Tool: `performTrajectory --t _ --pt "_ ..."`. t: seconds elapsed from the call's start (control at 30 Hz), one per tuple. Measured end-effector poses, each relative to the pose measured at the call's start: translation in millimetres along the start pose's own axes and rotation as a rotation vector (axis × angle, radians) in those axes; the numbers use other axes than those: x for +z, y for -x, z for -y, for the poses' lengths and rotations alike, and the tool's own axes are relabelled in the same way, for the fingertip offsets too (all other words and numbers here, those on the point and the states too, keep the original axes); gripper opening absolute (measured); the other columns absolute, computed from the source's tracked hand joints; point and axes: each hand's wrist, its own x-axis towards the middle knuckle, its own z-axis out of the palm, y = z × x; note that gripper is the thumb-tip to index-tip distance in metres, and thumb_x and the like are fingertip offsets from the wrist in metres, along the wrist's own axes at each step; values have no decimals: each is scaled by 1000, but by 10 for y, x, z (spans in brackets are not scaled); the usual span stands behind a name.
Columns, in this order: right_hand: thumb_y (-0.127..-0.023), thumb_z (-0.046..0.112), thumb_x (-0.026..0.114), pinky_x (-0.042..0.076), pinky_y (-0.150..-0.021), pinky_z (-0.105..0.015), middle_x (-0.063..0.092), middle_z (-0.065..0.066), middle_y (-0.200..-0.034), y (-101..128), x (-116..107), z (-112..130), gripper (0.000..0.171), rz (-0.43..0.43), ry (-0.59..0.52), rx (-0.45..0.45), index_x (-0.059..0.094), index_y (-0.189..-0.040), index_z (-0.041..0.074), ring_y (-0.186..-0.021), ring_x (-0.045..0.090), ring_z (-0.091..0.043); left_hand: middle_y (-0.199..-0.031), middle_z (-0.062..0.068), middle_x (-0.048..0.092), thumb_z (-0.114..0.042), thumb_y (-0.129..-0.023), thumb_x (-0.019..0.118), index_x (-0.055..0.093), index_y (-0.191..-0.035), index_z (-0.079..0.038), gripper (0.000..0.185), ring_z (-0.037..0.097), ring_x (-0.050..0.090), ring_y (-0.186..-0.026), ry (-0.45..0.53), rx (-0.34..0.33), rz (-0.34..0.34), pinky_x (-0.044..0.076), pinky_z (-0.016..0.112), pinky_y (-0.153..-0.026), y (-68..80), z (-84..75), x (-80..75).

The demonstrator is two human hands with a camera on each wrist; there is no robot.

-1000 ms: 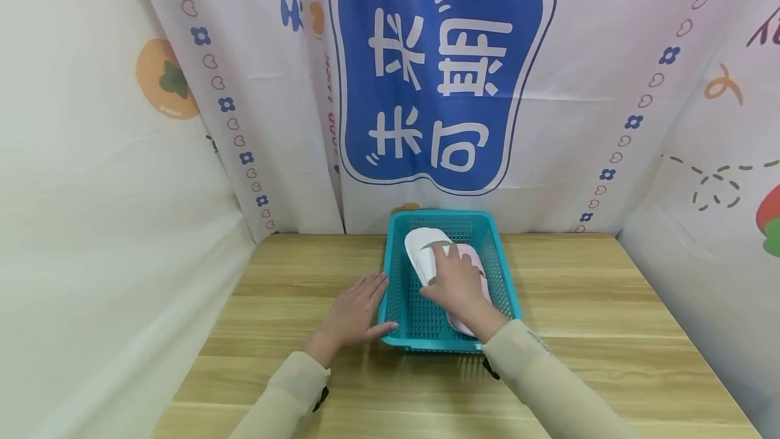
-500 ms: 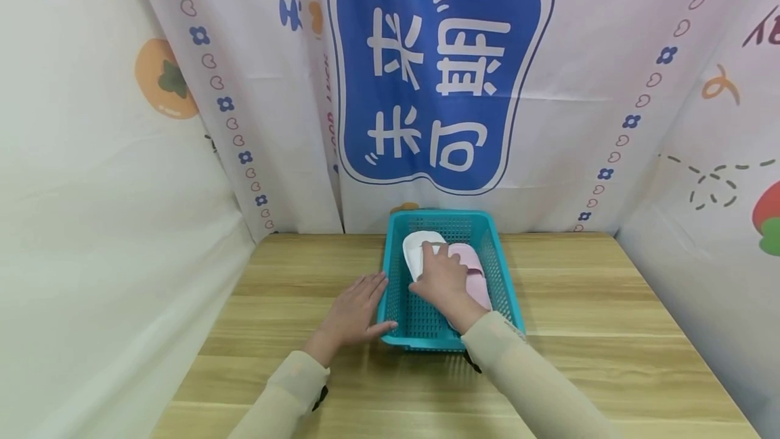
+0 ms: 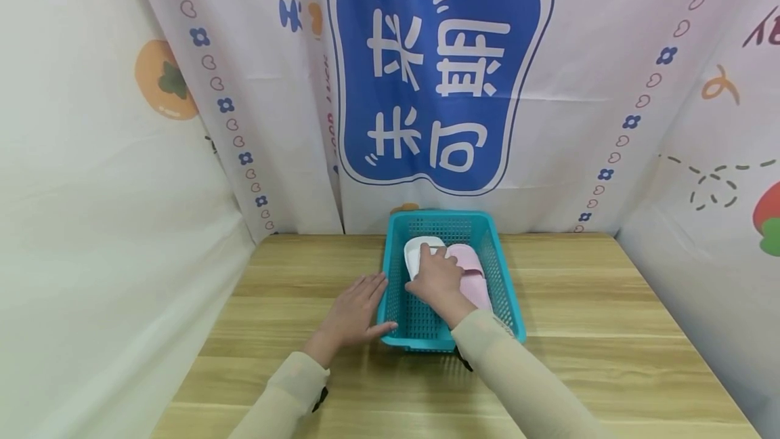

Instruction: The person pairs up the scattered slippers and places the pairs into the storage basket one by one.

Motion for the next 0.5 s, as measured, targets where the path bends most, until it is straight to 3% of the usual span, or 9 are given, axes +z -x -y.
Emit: performTrajectory --t 0.5 --pt "-74 47 79 44 -86 -68 48 -30 -133 -82 76 58 87 27 -1 42 43 -143 7 -109 52 -49 -154 16 33 -68 -93 37 37 -147 1 88 28 28 -142 -2 6 -8 18 39 -117 2 -12 -15"
